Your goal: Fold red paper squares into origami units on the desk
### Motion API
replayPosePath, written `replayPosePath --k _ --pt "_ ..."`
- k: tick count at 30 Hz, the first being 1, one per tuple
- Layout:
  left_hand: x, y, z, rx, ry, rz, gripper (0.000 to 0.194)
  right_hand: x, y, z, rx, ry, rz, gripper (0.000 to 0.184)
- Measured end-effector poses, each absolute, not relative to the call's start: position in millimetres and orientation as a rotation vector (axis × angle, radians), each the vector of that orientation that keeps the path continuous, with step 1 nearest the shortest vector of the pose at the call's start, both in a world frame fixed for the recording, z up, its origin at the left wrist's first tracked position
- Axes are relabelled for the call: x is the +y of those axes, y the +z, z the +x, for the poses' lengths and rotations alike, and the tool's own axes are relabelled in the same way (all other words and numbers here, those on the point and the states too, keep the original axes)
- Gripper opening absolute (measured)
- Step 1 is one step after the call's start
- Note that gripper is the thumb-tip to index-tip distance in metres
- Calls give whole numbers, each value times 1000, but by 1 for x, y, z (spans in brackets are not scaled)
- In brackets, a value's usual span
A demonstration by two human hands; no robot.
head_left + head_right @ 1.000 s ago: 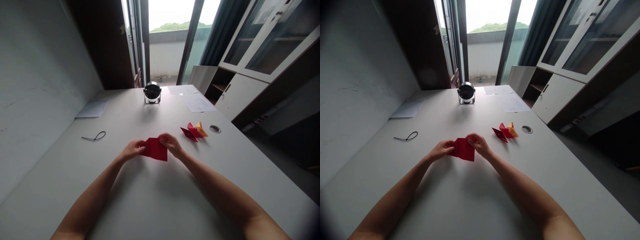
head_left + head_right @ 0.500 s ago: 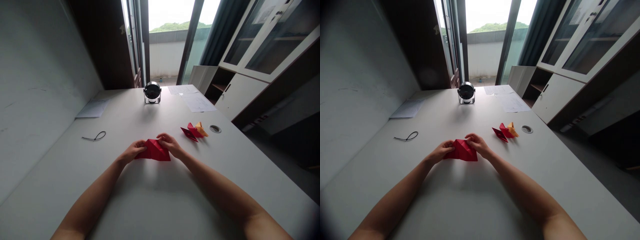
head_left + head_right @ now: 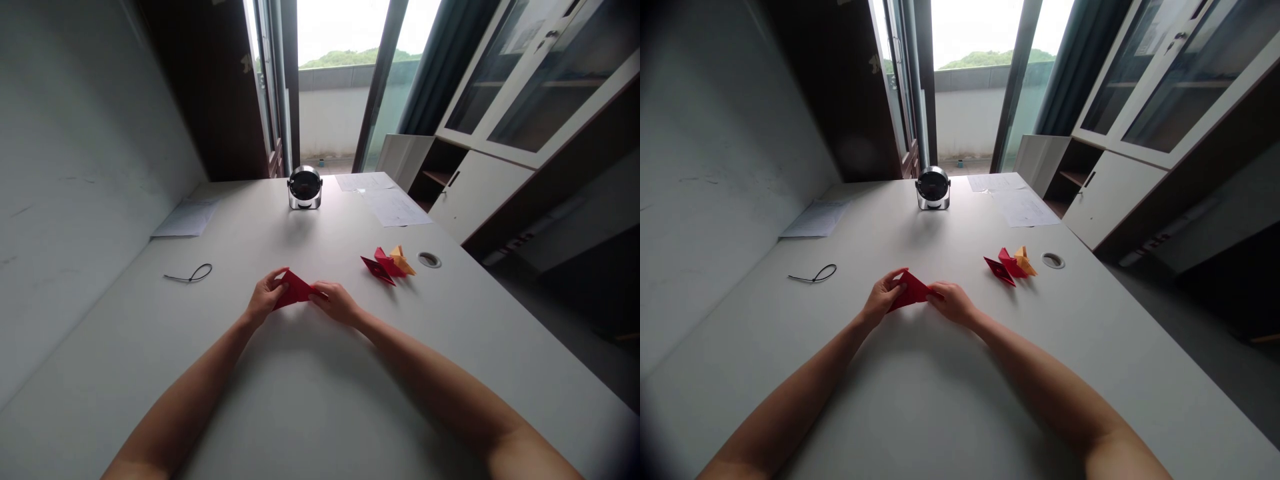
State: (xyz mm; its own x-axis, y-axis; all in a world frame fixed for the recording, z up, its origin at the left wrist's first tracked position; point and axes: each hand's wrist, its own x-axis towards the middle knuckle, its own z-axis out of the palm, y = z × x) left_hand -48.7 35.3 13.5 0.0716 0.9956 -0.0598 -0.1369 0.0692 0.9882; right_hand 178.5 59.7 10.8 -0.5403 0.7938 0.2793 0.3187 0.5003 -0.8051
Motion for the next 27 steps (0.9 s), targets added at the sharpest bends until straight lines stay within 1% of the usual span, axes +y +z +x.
replayPosePath --k 2,5,8,10,14,17,18,20,22,24,27 --pt "33 16 -48 1094 1149 1121 64 59 9 178 -2113 914 -932 24" --pt "30 19 -48 1101 1084 1239 48 59 8 179 -2116 1016 -928 26" --pt "29 19 -49 1118 1054 1323 40 61 8 180 -2130 1097 -928 31" --pt "29 17 -48 1137 1046 1348 39 62 7 179 -2113 1063 -953 32" --pt "31 11 -48 1227 1027 1467 38 61 3 177 -2049 965 -1052 18" --pt "32 5 -49 1429 1021 1741 29 64 -2 179 -2051 866 -1147 24" --pt "33 3 -50 1501 1013 1863 30 67 -4 180 -2065 804 -1188 26" --pt "34 -1 -52 1603 961 2094 42 73 -8 184 -2115 620 -1269 28" --pt "35 -5 -53 1643 874 2258 51 79 -12 188 -2181 401 -1312 23" --pt "36 -10 -55 1644 776 2343 48 82 -13 191 -2239 264 -1305 20" --pt "37 -16 -57 1608 648 2398 47 76 -10 189 -2350 208 -1186 30"
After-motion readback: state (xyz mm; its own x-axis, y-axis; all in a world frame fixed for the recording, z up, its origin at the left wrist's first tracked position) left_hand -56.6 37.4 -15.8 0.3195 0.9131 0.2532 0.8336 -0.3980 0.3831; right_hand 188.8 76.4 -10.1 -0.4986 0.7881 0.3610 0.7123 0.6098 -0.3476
